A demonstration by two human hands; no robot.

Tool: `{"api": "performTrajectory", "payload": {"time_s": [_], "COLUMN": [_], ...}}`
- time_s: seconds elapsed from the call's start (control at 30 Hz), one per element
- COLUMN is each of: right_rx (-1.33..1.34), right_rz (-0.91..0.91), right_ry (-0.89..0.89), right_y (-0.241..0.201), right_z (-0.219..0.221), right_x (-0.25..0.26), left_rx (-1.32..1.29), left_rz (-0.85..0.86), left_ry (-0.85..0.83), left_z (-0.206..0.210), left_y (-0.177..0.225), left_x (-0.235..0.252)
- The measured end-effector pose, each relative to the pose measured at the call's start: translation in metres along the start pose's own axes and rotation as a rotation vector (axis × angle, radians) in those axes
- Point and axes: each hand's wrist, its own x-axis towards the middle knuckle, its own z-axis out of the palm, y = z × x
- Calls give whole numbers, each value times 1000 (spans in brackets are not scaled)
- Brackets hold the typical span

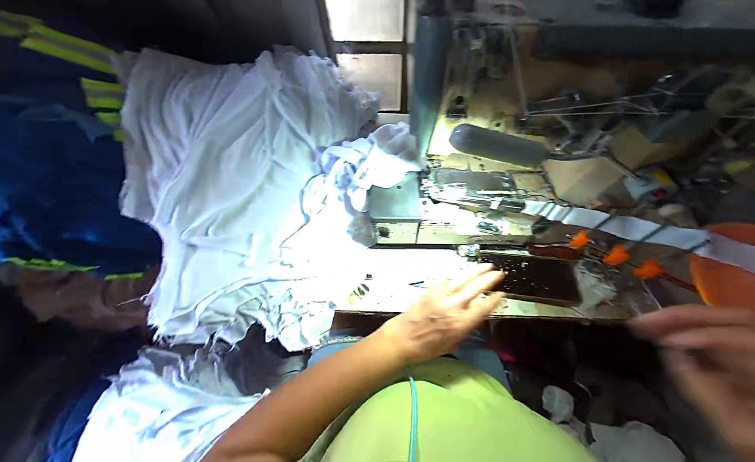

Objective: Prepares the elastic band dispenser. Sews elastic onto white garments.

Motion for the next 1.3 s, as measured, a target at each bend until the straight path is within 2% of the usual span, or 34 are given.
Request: {"api": "performTrajectory", "payload": {"time_s": [0.07, 0.13, 0.17, 0.2, 0.23, 0.3, 0.33, 0.43, 0.53, 0.6, 0.67, 0.8, 0.87, 0.93, 1.0, 1.03, 1.07, 1.1, 1.17, 1.23, 1.27, 1.3], "right_rx": [254, 164, 56, -29, -58, 3, 40, 144, 36, 8, 40, 115, 116, -35, -166, -126, -27, 91, 219, 58, -58, -151], "right_rz": [83, 356, 520, 654, 755, 919, 1005, 1214, 1160, 1161, 1129, 1075, 1094, 1044, 908, 807, 681, 526, 186, -54, -117, -139], "right_ry": [-411, -732, -792, -755, -630, -282, -167, -50, -165, -202, -167, -28, -10, -127, -302, -384, -445, -450, -238, -5, 53, 66], "right_y": [23, 50, 64, 78, 93, 111, 115, 123, 123, 126, 135, 132, 121, 112, 94, 81, 69, 58, 42, 34, 35, 37], "right_z": [63, 111, 132, 151, 167, 198, 212, 243, 246, 239, 231, 232, 235, 230, 211, 199, 188, 183, 189, 200, 205, 212], "right_x": [-7, -16, -21, -30, -43, -66, -71, -72, -67, -70, -80, -88, -78, -67, -51, -42, -34, -29, -13, 14, 27, 37], "left_rx": [114, 149, 163, 188, 206, 199, 180, 71, 20, 41, 80, -78, -15, 154, 396, 519, 607, 645, 609, 423, 369, 348], "left_rz": [-268, -534, -635, -701, -742, -768, -764, -726, -635, -598, -608, -644, -669, -672, -584, -513, -476, -506, -641, -761, -782, -766], "left_ry": [100, 186, 229, 288, 347, 412, 402, 286, 223, 124, -79, -398, -380, -205, 13, 80, 78, -2, -302, -557, -587, -545], "left_z": [-31, -74, -97, -118, -134, -151, -154, -148, -133, -130, -129, -125, -145, -183, -221, -233, -238, -237, -222, -207, -201, -195], "left_y": [-14, -30, -35, -40, -44, -56, -64, -100, -148, -177, -201, -230, -223, -199, -158, -138, -121, -108, -100, -110, -114, -113], "left_x": [-59, -105, -123, -137, -144, -140, -130, -79, -21, 13, 36, 46, 60, 70, 71, 66, 57, 44, 9, -22, -32, -39]}}
